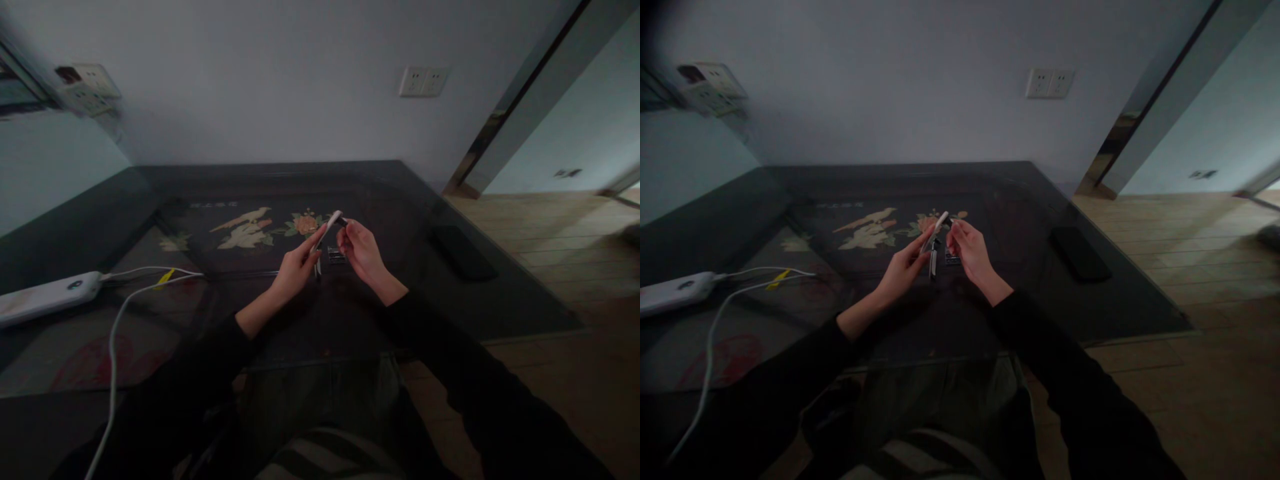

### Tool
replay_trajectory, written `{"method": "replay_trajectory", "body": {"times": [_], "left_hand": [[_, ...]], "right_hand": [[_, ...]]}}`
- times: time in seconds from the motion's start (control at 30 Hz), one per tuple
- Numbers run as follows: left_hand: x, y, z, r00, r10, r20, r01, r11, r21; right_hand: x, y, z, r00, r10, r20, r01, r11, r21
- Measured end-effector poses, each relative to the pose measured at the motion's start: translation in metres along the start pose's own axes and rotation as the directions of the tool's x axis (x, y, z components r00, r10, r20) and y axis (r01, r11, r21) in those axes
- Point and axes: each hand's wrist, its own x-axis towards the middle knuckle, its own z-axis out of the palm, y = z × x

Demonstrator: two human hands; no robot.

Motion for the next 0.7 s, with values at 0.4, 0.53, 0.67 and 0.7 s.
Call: {"method": "replay_trajectory", "body": {"times": [0.4,0.53,0.67,0.7], "left_hand": [[-0.005,0.010,0.006,0.994,0.049,0.098,-0.038,0.993,-0.110],[-0.005,0.011,0.006,0.993,0.052,0.104,-0.039,0.992,-0.121],[-0.003,0.007,0.004,0.996,0.025,0.087,-0.018,0.997,-0.079],[-0.002,0.006,0.004,0.997,0.022,0.079,-0.017,0.998,-0.068]], "right_hand": [[-0.001,-0.003,0.000,0.999,0.033,-0.011,-0.032,0.999,0.031],[-0.001,-0.003,0.000,1.000,0.022,0.000,-0.022,0.999,0.050],[0.000,-0.001,0.000,1.000,0.021,0.000,-0.021,0.999,0.049],[0.000,-0.001,-0.001,1.000,0.022,-0.001,-0.022,0.999,0.041]]}}
